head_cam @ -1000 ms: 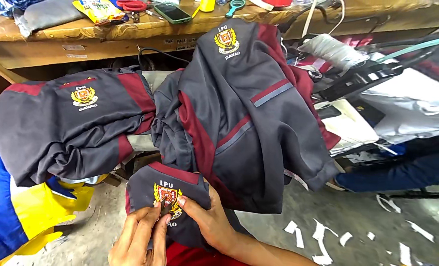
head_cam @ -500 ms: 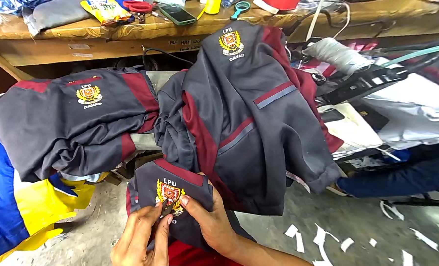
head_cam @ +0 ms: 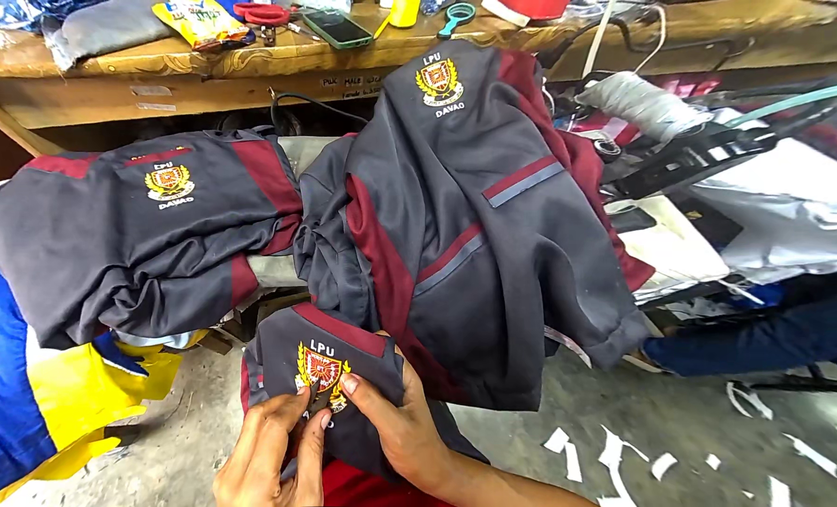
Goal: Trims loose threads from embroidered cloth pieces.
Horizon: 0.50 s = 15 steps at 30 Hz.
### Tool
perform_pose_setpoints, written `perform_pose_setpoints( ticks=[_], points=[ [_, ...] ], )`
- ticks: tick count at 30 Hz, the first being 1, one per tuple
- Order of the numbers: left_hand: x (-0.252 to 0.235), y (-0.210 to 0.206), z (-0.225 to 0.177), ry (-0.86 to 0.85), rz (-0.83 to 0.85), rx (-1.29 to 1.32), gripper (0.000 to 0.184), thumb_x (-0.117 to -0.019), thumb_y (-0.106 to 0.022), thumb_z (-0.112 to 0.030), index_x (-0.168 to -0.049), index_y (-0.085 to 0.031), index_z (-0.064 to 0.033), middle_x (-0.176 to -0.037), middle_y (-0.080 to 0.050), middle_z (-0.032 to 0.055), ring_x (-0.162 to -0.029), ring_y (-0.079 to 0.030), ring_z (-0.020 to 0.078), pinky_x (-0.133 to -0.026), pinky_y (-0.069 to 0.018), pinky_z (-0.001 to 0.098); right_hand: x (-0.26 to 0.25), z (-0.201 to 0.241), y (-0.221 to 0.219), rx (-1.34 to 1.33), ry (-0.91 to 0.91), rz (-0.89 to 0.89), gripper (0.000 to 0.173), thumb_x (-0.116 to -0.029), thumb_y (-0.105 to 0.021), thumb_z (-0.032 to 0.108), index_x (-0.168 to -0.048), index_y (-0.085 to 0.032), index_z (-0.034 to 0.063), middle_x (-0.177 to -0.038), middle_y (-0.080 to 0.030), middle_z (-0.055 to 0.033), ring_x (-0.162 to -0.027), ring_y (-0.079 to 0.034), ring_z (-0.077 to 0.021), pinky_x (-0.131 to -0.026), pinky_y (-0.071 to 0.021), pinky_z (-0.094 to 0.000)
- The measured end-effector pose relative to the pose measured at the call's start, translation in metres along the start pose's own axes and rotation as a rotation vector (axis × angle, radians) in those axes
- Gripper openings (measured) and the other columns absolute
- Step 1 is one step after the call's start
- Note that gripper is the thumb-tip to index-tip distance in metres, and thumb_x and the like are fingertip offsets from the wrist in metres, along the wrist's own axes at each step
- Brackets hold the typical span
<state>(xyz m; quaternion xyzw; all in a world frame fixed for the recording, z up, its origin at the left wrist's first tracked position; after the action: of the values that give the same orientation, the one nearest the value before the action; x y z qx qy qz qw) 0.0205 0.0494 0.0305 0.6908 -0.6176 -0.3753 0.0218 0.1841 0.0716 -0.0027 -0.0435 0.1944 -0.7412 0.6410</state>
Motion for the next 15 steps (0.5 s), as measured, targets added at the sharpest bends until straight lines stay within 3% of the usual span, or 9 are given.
perform_pose_setpoints(
  ticks=[15],
  points=[
    [0.0022,-0.0025,0.0025,-0.001,-0.034,0.02,0.022,-0.0893,-0.077,-0.015,-0.102,-0.075,0.0033,-0.096,-0.071,0.0111,-0.088,-0.068,0.0043,-0.077,-0.057,0.0139,0.0014,-0.0012,-0.0011,-0.011,-0.022,-0.018,0.033,-0.0919,-0.061,-0.004,-0.125,-0.055,-0.0046,-0.112,-0.069,-0.0045,-0.104,-0.068,-0.006,-0.096,-0.0564,-0.0241]
  ],
)
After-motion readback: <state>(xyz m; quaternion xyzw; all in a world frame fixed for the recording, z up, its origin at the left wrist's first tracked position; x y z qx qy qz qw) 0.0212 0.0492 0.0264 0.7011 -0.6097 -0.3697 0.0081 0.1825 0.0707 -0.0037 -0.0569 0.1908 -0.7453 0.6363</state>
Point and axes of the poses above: each hand's wrist, its own x-axis away from the middle knuckle, its own y-axis out of the back of the hand, z = x × y, the point moved 9 cm from there along -x, towards the middle knuckle
